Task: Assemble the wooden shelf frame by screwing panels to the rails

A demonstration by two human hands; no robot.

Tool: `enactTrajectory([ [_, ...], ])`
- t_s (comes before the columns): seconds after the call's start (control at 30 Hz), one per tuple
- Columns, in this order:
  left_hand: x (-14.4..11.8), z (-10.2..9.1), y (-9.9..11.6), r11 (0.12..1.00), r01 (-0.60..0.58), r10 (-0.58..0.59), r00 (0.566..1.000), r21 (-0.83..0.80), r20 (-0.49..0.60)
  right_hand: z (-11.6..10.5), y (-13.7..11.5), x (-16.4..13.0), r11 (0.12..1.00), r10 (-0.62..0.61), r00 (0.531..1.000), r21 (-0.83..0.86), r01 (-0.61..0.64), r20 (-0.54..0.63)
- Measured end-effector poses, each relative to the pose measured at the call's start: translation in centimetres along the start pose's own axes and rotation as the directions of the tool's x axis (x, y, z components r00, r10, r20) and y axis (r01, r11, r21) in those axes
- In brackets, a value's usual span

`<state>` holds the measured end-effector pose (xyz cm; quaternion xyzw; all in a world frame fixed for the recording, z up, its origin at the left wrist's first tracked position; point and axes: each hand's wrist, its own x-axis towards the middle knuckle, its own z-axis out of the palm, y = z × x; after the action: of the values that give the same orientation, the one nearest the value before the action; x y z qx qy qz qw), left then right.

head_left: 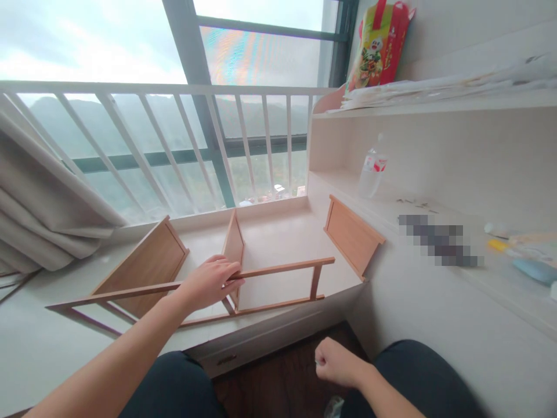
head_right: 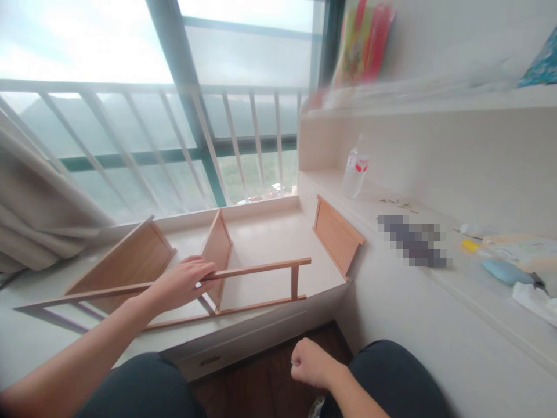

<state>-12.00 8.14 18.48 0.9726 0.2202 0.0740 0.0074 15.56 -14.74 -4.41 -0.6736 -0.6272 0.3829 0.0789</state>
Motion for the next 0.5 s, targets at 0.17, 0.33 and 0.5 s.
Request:
enactTrajectory([
  [0.17,-2.0,-1.0,-2.3,1.000,0.017,-0.017,1.000,-0.026,0.008,1.5,0.1,-0.5,1.000,-0.002,1.000,0.009,0.002,-0.019],
  [0.33,-3.5,-1.3,-3.6,0.996,0.035,-0.035,0.999,-0.076,0.007,2.2,0.1,-1.3,1.000,0.015,0.999,-0.008,-0.016,-0.042],
  [0.5,-4.3,-1.2,-0.8,0.997,-0.048,0.026,0.953,-0.065,-0.303,1.1,1.1,-3.7,0.995,0.056,0.988,-0.068,-0.067,-0.143],
])
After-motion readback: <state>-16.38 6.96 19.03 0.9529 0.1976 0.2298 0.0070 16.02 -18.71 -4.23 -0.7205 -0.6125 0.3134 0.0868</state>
